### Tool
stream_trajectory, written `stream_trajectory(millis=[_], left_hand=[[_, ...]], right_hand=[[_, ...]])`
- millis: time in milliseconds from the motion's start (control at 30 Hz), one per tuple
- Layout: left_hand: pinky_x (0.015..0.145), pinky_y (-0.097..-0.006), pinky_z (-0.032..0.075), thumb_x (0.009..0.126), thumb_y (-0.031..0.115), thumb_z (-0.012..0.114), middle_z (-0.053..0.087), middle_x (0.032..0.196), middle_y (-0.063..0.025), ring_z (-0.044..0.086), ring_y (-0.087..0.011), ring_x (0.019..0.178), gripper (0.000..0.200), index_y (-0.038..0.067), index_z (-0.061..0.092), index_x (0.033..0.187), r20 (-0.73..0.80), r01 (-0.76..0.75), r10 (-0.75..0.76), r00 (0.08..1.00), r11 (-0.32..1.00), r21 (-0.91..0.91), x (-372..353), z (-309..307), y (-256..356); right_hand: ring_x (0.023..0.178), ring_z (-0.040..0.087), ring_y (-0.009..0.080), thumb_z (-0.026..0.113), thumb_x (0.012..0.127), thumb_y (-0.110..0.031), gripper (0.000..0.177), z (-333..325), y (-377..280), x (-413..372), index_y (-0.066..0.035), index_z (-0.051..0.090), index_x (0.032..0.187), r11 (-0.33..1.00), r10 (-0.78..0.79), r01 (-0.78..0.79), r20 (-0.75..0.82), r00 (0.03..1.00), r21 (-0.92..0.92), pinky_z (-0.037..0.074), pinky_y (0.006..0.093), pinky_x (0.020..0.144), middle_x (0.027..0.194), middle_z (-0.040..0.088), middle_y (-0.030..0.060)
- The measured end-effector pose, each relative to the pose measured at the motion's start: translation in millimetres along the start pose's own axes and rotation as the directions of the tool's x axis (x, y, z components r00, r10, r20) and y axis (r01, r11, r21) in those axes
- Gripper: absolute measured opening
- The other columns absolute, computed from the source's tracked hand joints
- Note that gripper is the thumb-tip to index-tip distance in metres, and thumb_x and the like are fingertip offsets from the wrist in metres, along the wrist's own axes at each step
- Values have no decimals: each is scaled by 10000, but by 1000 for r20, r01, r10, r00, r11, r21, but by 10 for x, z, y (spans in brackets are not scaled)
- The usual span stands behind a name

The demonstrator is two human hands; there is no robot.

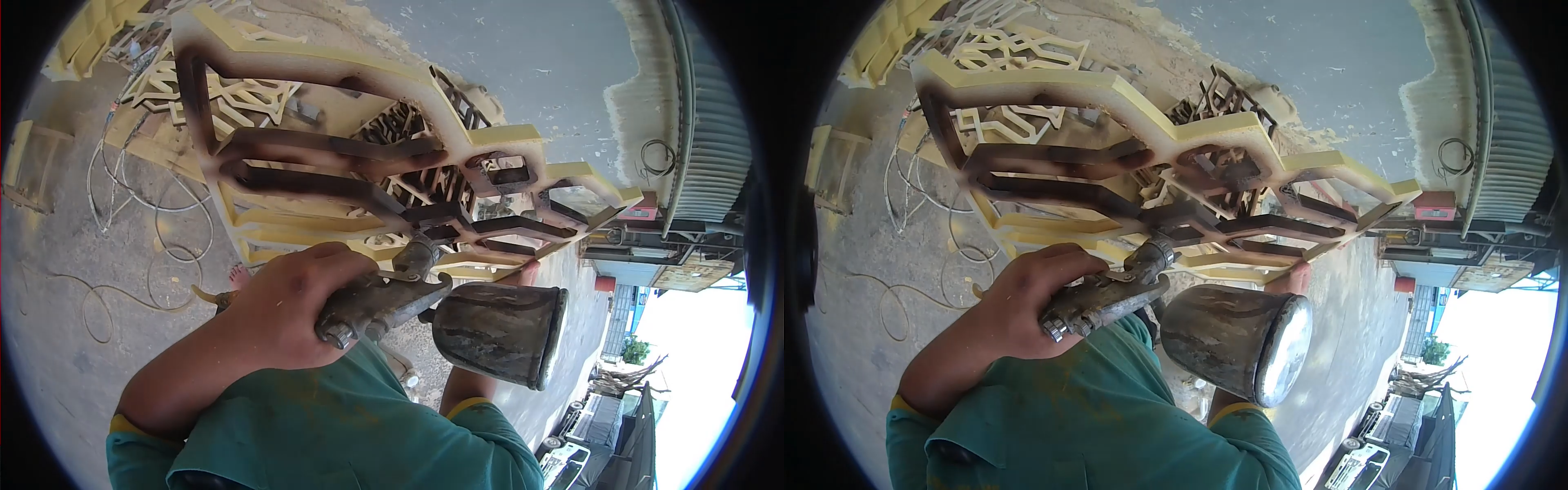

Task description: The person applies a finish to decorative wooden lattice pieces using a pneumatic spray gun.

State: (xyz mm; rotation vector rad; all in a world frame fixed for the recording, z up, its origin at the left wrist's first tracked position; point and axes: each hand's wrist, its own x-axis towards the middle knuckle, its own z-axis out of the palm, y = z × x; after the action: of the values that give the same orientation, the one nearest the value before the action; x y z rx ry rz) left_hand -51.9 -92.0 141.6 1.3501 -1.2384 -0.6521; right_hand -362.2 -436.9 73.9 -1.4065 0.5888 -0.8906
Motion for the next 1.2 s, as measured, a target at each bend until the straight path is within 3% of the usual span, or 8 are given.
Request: stream_trajectory(millis=[233,333,433,633,767,1033,1133,1200], left_hand=[[708,-389,495,615,116,700,614,931,-175,620,-349,812,484,6,577,1070,11,-51,51,999,998,-41,-12,20,-79],[719,-433,491,670,145,680,595,937,-166,604,-365,862,463,26,542,1096,5,-50,50,999,996,-71,-3,20,-5],[742,-396,498,636,96,691,614,980,-205,614,-376,853,499,-23,565,1104,-75,-90,85,994,993,-74,5,77,-11],[794,-412,486,667,63,672,593,1023,-218,602,-387,917,508,-34,532,1146,-170,-57,38,985,993,-107,-36,246,-62],[819,-423,473,660,68,683,585,1032,-225,584,-399,951,520,-26,521,1145,-132,-22,7,991,993,-113,-19,324,-70],[818,-440,462,662,62,679,574,1017,-221,567,-414,960,509,-13,503,1133,-111,49,-63,992,990,-132,-19,370,0],[812,-436,467,668,51,673,557,1039,-225,560,-410,963,516,-15,490,1146,-131,72,-88,987,990,-121,-35,376,20],[811,-431,472,672,41,669,543,1060,-229,557,-407,966,526,-17,477,1158,-137,75,-91,986,990,-118,-56,378,33]], right_hand=[[1096,552,325,533,852,-608,786,23,98,-46,-32,365,1359,1000,4,-4,3,1000,19,470,462,944,1303,483,172],[1096,551,323,529,856,-607,777,28,145,-65,-37,368,1359,999,11,-11,4,1000,45,469,460,944,1306,481,169],[1096,550,320,525,859,-605,769,46,238,-94,-41,370,1359,996,28,-29,12,1000,86,469,458,945,1309,479,165],[1096,548,315,516,867,-602,752,14,758,-108,-50,375,1358,952,88,-107,79,993,287,468,454,946,1314,476,159],[1096,547,312,510,871,-600,741,-38,1094,-176,-56,378,1357,893,151,-202,156,976,401,467,452,946,1318,474,155],[1096,544,306,499,881,-595,718,-165,1296,-201,-69,385,1356,852,207,-311,274,939,421,466,447,947,1325,469,146],[1116,530,295,487,899,-566,669,-27,1297,-279,-69,411,1341,933,109,-158,164,980,323,458,440,956,1310,486,135],[1138,515,296,472,910,-551,651,80,1212,-365,-67,410,1342,910,99,-133,106,989,392,449,442,968,1310,486,133]])
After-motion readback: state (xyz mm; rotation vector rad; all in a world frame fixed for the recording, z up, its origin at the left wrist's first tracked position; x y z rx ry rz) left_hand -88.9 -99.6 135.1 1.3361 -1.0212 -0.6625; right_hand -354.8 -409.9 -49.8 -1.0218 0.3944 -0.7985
